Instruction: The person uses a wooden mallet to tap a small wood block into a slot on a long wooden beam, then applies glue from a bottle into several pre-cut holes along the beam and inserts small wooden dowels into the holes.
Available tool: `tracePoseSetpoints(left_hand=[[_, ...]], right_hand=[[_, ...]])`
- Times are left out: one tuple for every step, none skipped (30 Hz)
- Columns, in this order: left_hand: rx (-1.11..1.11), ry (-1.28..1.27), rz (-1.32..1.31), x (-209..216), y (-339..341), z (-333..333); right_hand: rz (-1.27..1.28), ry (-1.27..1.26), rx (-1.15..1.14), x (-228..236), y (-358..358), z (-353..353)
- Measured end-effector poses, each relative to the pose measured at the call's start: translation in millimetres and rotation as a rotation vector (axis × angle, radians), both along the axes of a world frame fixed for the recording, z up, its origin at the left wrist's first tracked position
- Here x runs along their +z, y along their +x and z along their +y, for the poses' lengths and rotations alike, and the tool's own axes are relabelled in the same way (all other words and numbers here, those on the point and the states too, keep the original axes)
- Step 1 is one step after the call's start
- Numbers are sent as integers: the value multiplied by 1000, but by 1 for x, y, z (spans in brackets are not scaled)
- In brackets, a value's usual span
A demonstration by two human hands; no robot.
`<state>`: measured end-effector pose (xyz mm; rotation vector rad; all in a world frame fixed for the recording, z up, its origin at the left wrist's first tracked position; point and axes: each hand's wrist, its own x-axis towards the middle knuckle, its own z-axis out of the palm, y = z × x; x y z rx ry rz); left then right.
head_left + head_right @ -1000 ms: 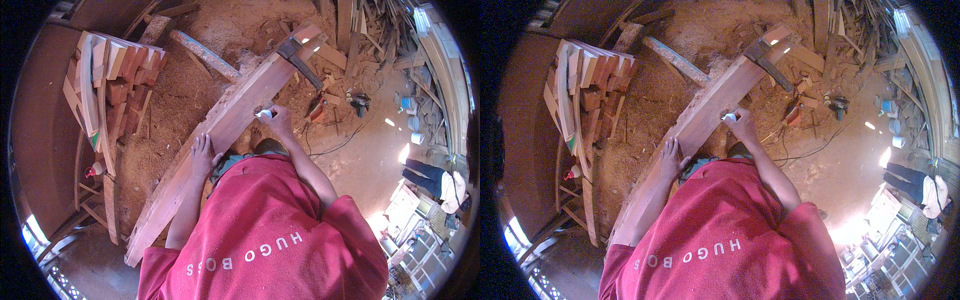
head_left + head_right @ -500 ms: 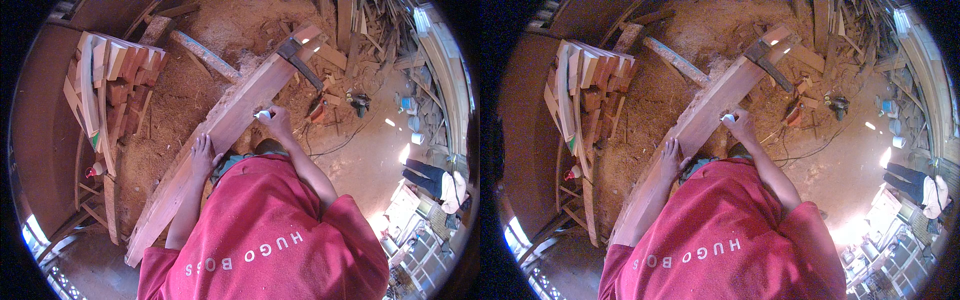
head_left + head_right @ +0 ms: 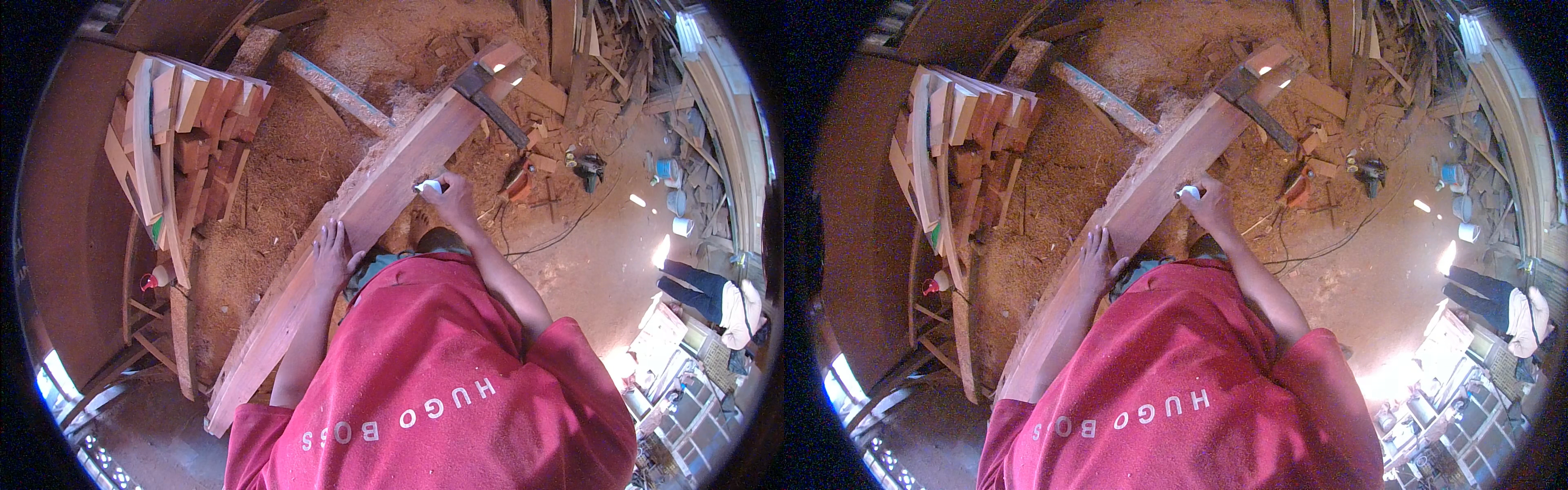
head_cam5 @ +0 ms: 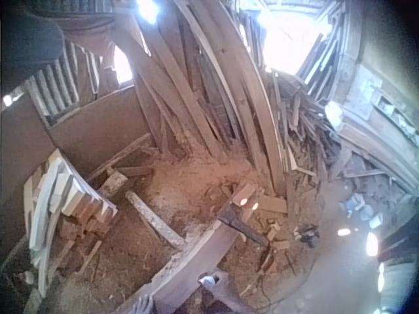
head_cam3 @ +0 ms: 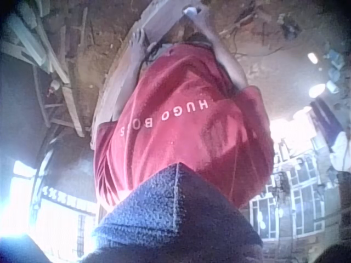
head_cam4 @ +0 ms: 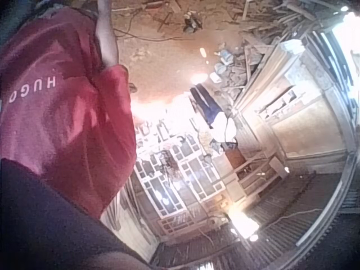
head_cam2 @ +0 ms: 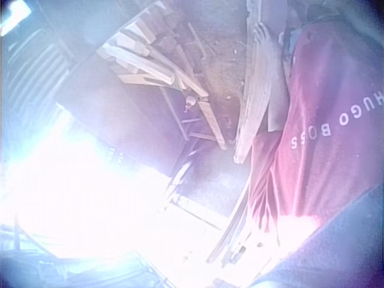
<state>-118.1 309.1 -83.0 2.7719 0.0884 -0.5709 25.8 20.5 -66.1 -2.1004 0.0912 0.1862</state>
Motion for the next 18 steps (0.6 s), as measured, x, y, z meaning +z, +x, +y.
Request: tracePoseSetpoints(left_hand=[[-1,-2,-3,0,0,0],[-1,-2,-3,1,0,0],[-2,-2,-4,1,0,0],[-4,-3,-5,2,0,0],[-3,-3,-4,1,0,0],[-1,-7,-6,1,0,0],[1,-11,-8,1,-1,0],[2,-11,-8,0,-1,1],[4,-24,-17,-1,-1,1],[6,-36,-25,-1,-1,1],[6,-36,-25,-2,-1,2],[6,-37,-30,-2,-1,2],[6,-37,-35,-2,-1,2],[6,-37,-35,-2,-1,2],[7,-38,-32,-2,-1,2],[8,-39,-28,-2,-1,2],[8,-39,-29,-1,0,1],[9,-35,-19,0,0,1]], right_hand=[[0,0,-1,-1,0,0],[-6,0,1,-3,0,0],[-12,-1,2,-4,0,0],[-12,-1,2,-6,0,-1],[0,5,4,-5,0,-1],[12,10,7,-3,1,0],[12,10,8,-2,1,0],[-20,4,10,0,0,0],[-52,-2,12,2,1,0],[-52,-2,13,3,1,1],[-56,1,13,3,1,1],[-61,4,13,3,1,1],[-61,4,14,2,1,1],[-58,12,16,2,0,0],[-54,20,18,1,0,-1],[-54,20,18,1,0,-1],[-37,-5,25,0,0,-2],[-19,-30,32,0,0,-2]])
